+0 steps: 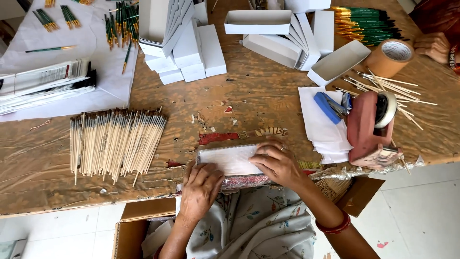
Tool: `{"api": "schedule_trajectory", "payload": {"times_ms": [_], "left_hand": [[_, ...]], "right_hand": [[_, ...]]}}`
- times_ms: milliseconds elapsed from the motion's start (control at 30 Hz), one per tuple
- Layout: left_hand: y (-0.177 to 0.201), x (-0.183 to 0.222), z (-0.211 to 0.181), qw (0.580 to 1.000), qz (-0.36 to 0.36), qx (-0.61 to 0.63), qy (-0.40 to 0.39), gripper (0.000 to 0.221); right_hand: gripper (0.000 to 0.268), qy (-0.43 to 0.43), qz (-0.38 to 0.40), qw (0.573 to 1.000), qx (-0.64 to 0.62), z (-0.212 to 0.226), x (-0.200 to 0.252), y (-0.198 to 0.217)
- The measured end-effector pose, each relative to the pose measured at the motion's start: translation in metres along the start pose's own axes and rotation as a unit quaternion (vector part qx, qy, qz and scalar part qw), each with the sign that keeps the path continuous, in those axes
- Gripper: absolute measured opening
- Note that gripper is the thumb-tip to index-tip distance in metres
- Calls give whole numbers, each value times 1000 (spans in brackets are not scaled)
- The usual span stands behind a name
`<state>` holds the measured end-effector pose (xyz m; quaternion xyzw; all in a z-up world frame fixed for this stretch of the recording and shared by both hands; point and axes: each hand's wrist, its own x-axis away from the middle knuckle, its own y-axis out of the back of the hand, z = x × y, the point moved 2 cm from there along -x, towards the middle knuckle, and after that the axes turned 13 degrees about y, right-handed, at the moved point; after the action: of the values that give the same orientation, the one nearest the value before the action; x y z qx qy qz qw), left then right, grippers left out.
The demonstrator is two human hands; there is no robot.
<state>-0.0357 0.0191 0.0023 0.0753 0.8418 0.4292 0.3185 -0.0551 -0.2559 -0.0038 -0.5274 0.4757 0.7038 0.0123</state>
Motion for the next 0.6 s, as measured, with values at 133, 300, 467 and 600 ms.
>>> {"api": "schedule_trajectory", "payload": {"times_ms": [133,300,467,600], "left_hand": [[0,4,0,993,-107,2,-58,22],[10,0,13,997,40,10,-68,36],[14,-1,5,993,36,-18,-107,61],[-18,2,29,999,-2,11,-38,33]], "right_hand": [[16,1,44,997,-71,-3,3,20],[53,-2,184,975,-126,7,-14,53],[67,0,216,973,-78,11,11,35],[40,-83,111,990,21,6,55,-25]]}}
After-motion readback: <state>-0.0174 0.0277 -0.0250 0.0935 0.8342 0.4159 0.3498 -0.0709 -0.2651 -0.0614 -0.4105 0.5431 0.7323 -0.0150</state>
